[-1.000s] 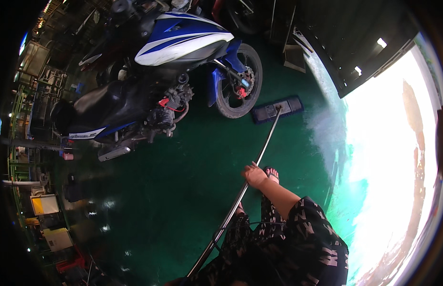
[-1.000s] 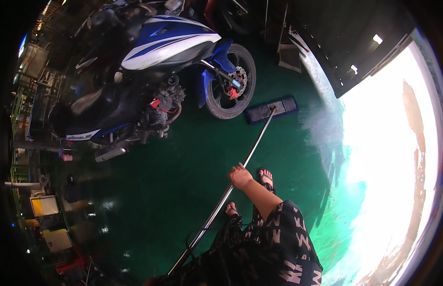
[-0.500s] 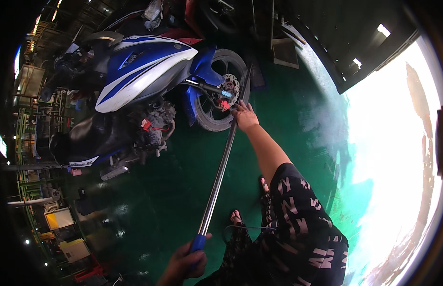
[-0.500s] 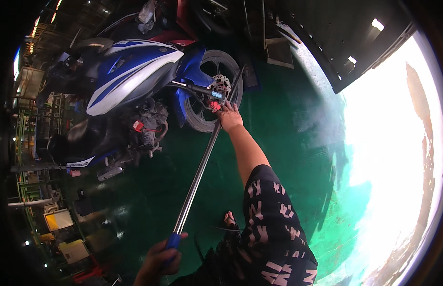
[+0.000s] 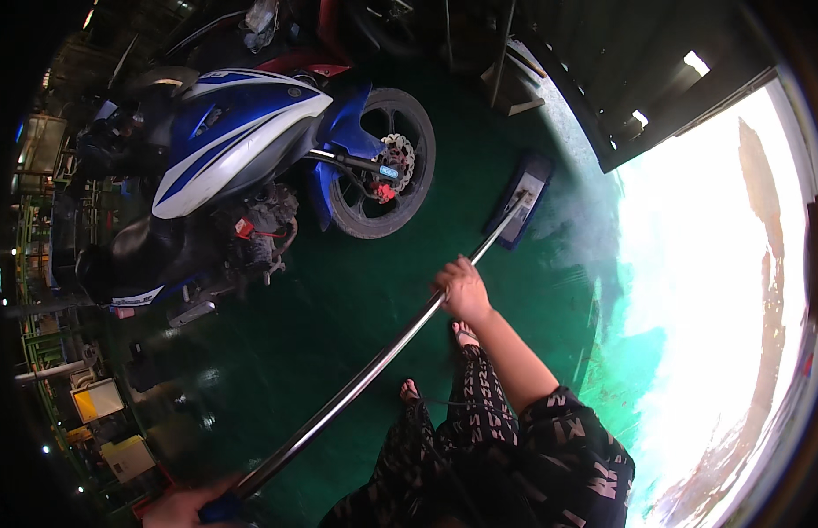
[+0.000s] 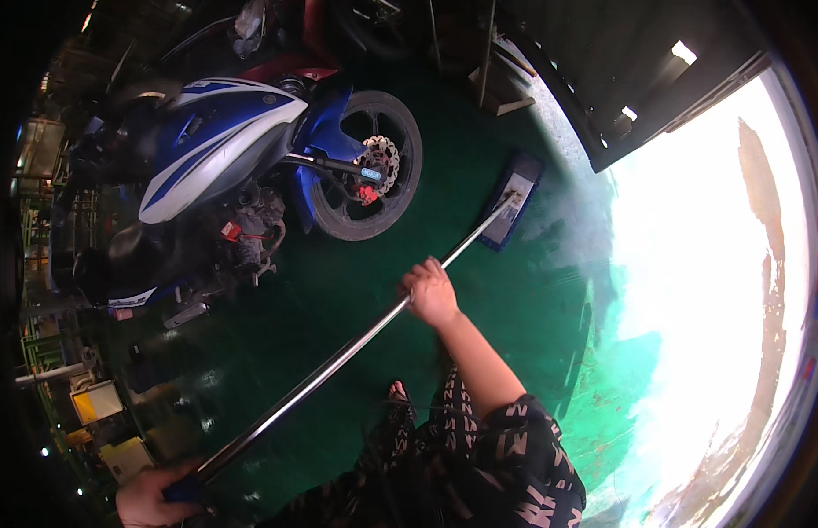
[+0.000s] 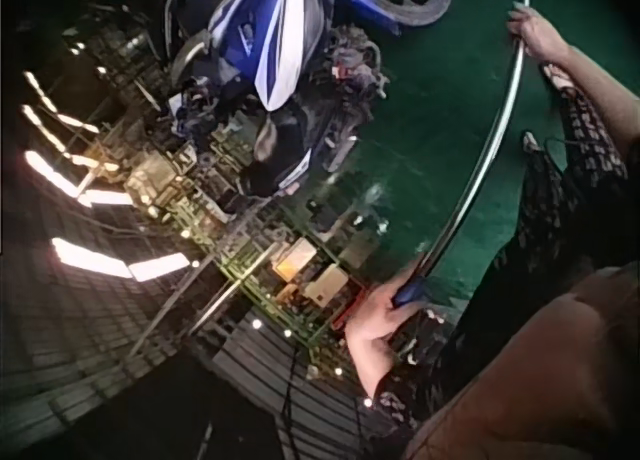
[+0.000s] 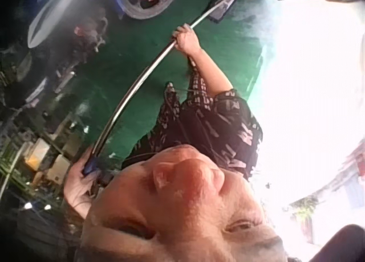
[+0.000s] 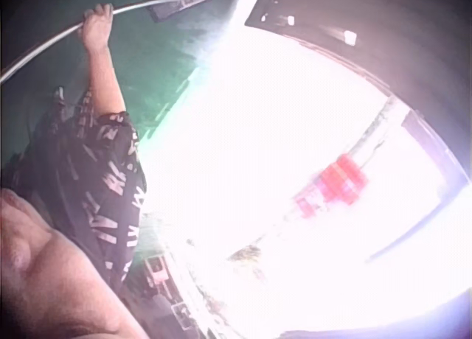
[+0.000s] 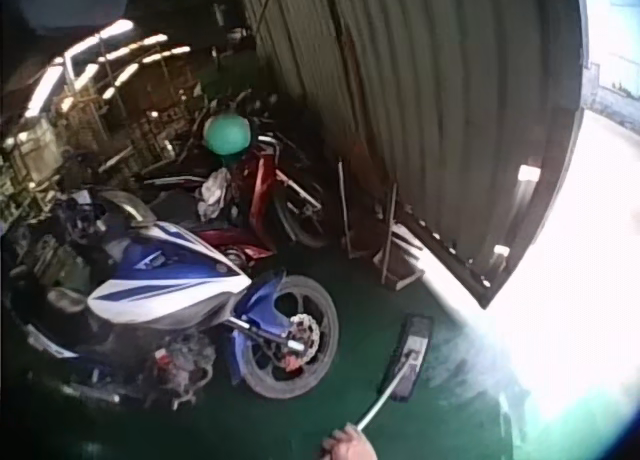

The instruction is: The person mops a green concrete floor in a workshop using a flat mop and a hose. They rinse the mop head with water from the hose and continue cleaning the floor around parked motorcycles and metal racks.

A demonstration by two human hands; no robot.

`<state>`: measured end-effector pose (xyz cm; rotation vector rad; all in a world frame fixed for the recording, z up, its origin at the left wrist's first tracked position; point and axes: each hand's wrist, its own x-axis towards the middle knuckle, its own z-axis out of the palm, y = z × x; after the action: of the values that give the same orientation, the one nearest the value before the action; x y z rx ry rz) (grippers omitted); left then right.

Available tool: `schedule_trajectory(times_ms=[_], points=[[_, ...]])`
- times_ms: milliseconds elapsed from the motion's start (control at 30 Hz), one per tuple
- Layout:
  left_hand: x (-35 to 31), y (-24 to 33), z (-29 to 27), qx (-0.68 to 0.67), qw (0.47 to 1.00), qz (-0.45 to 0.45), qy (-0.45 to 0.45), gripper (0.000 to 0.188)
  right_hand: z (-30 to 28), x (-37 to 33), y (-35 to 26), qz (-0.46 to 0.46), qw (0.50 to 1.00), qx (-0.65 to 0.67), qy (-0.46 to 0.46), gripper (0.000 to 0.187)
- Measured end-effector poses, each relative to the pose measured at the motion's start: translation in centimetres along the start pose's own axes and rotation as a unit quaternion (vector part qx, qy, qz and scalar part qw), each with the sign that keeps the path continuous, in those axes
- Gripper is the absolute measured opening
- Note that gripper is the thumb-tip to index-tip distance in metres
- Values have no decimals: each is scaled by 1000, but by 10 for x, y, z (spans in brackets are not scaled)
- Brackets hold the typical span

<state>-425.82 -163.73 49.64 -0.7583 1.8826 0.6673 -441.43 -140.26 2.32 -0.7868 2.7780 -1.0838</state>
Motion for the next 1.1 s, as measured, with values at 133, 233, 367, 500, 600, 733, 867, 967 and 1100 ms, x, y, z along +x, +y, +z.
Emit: schedule_trajectory(times_ms=[133,233,367,500,600,733,867,967,1100], points=[[91,23,-6,175,976,129,-20,66,-3,9,78,95,993,-64,35,13],[134,22,36,107,972,199,-60,66,1,-19,126,122,984,-45,124,16],[121,26,36,153,974,148,-81,63,3,-60,100,156,975,-43,150,20],[75,-9,15,246,962,114,-19,58,30,-114,34,223,965,-26,138,16],[40,-57,3,283,953,91,59,53,42,-126,-26,208,976,7,71,11],[-43,-111,19,215,971,-22,100,54,78,-129,-85,109,991,78,-23,10],[-94,-148,19,111,981,-14,158,56,103,-105,-156,0,991,115,-71,13],[-143,-158,53,16,974,-103,202,53,135,-96,-217,-58,975,147,-155,11],[-172,-180,86,-57,945,-179,269,50,184,-85,-286,-90,944,207,-240,18]])
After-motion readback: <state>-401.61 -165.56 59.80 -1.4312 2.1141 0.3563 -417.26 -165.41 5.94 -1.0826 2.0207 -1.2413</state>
